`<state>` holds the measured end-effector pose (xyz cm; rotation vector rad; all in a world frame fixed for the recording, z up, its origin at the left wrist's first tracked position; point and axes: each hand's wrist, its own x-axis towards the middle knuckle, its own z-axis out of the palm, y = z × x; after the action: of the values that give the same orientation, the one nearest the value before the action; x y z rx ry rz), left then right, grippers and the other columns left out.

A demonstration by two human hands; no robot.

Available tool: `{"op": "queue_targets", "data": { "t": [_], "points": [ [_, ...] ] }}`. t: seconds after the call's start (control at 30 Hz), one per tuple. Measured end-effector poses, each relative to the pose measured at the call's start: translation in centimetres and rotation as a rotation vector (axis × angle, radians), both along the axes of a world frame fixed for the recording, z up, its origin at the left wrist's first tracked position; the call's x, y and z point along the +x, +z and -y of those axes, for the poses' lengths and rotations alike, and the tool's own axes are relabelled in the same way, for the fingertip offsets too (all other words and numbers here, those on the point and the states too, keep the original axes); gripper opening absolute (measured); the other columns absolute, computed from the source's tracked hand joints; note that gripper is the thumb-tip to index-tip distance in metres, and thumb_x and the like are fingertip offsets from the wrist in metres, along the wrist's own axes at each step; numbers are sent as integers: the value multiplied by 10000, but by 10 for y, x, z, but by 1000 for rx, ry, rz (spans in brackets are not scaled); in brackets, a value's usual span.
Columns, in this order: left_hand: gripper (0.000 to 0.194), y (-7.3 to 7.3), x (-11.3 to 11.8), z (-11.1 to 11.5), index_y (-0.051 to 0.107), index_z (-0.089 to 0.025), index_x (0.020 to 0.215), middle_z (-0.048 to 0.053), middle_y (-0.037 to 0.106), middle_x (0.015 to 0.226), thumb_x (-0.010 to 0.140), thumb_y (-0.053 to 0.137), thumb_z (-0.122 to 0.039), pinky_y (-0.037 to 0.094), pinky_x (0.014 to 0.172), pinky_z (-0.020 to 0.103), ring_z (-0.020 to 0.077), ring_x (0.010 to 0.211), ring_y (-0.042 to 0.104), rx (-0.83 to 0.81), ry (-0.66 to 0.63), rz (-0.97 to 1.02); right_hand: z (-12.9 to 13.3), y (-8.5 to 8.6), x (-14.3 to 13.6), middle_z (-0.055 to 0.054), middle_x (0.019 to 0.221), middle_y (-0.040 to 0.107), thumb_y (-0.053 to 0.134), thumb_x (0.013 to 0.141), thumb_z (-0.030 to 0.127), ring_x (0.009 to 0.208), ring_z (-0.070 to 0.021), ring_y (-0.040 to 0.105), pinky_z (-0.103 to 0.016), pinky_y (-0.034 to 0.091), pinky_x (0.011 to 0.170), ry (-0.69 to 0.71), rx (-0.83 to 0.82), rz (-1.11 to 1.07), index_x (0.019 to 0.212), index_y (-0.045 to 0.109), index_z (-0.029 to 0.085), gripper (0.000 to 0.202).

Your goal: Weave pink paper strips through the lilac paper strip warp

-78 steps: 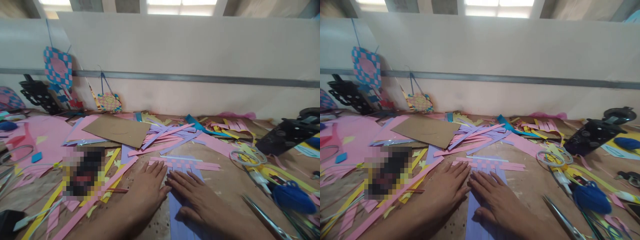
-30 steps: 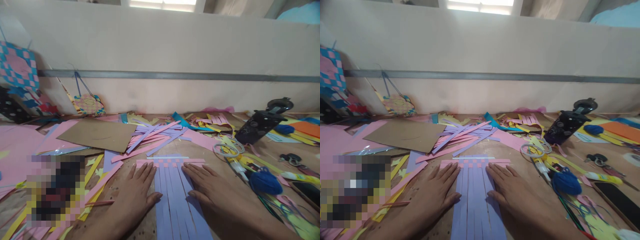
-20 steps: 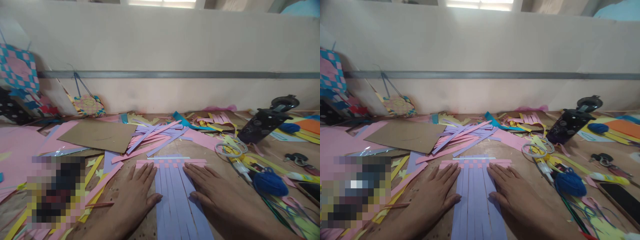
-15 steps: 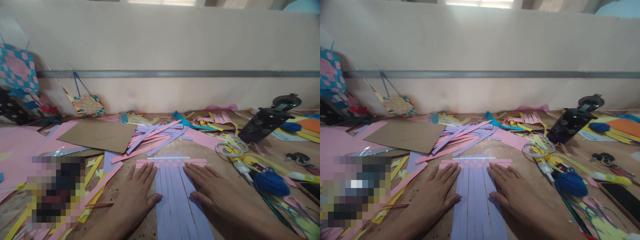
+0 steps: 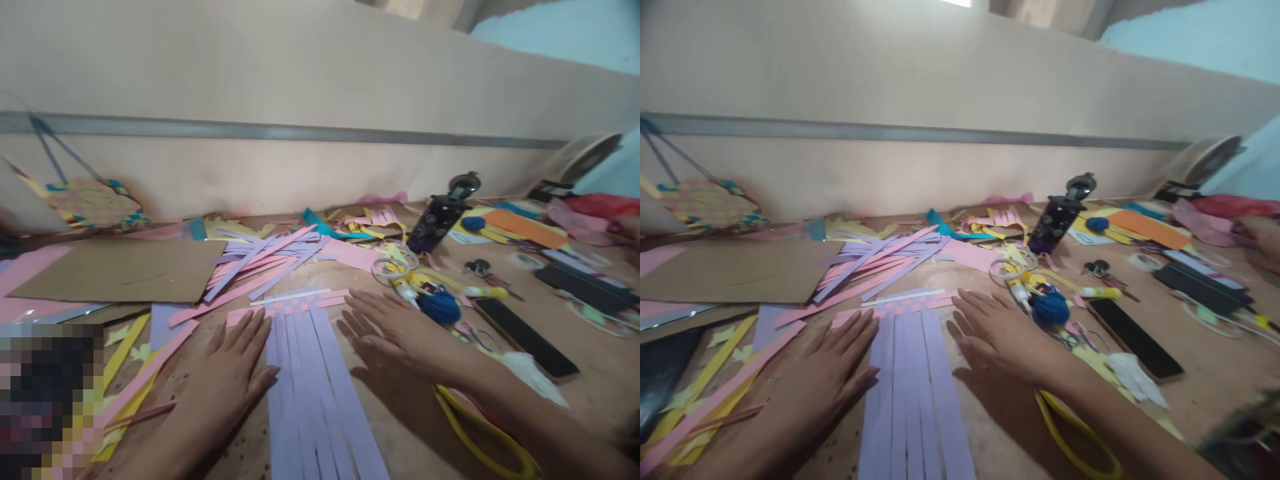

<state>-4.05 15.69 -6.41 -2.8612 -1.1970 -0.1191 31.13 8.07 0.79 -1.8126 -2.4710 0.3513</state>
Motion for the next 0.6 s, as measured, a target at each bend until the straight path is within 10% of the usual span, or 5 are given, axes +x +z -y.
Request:
{"op": "queue_targets", "data": {
  "t": [0.13,0.33,0.6],
  "points": [
    [708,5,5,8,422,-228,1626,85,337,1685,1055,375,-642,215,1253,625,377,1540,382,-47,-63,-11,55,5,32,-40,1728,283,436,1078,535,1589,-323,275,-597,262,1274,-111,-14,9,1664,340,309,636],
    [649,16,10,37,393,-357,1627,18,364,1674,1041,475,-624,310,1231,567,366,1541,386,-111,-99,-3,142,-45,53,-24,1723,288,636,992,507,1567,-386,303,-670,319,1224,-249,-32,5,1613,397,454,667],
    [625,25,3,69,425,-359,1618,38,417,1659,1040,497,-587,289,1255,567,346,1513,440,-88,-119,64,153,-81,81,-70,1698,358,432,1049,609,1571,-336,315,-641,276,1255,-395,110,16,1582,500,343,600]
  ]
}}
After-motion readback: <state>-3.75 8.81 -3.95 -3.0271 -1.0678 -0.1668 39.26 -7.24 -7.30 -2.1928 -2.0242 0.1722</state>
